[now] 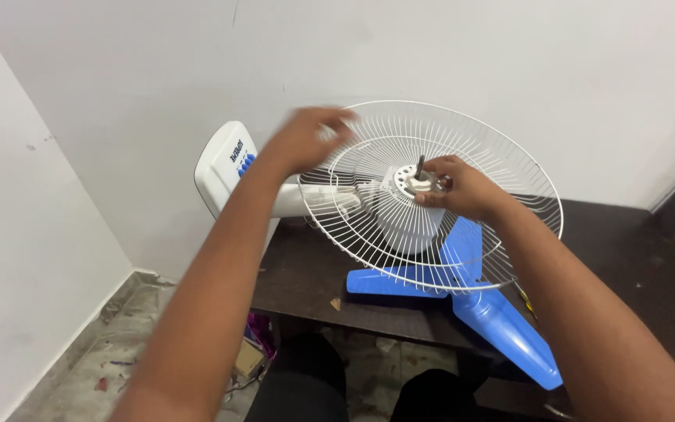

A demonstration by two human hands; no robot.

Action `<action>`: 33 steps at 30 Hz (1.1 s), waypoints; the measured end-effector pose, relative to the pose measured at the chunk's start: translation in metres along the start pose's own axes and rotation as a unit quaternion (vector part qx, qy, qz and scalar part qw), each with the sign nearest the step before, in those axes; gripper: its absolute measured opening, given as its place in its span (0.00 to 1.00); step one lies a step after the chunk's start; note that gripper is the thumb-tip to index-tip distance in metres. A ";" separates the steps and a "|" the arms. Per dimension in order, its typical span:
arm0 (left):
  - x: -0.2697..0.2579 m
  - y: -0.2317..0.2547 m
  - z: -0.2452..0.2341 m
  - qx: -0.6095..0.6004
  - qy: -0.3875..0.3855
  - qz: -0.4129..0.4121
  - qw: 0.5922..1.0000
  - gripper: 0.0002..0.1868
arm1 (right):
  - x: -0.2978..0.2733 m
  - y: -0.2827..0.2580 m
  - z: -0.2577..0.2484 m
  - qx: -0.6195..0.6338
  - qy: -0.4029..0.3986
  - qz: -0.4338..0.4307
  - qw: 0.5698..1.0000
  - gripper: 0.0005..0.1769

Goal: The person assembles a table fan by attaching the motor housing to the base, installing the front grille, and securing the blue fan blades with a cap. They use a screwdriver to tighten screws and align components on a dark wooden table.

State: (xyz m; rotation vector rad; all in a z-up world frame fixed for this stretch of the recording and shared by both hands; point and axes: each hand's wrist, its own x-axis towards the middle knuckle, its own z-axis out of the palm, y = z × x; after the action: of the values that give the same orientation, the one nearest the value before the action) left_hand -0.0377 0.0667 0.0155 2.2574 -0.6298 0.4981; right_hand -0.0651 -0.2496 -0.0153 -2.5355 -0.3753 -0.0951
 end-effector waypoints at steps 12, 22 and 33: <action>-0.105 -0.052 0.093 0.306 0.245 0.240 0.888 0.23 | 0.007 -0.004 0.000 -0.032 -0.054 -0.029 0.998 0.50; -0.037 -0.070 0.092 0.173 0.185 0.265 0.930 0.13 | 0.001 0.013 -0.020 0.015 -0.076 0.023 0.997 0.53; -0.032 -0.072 0.084 0.145 0.110 0.170 0.969 0.14 | 0.010 -0.001 -0.024 0.003 -0.112 0.016 0.994 0.53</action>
State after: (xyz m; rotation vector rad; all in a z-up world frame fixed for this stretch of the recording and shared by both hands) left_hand -0.0083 0.0590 -0.0955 2.3233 -0.8789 1.0553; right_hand -0.0555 -0.2594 0.0065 -2.5519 -0.4216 0.2033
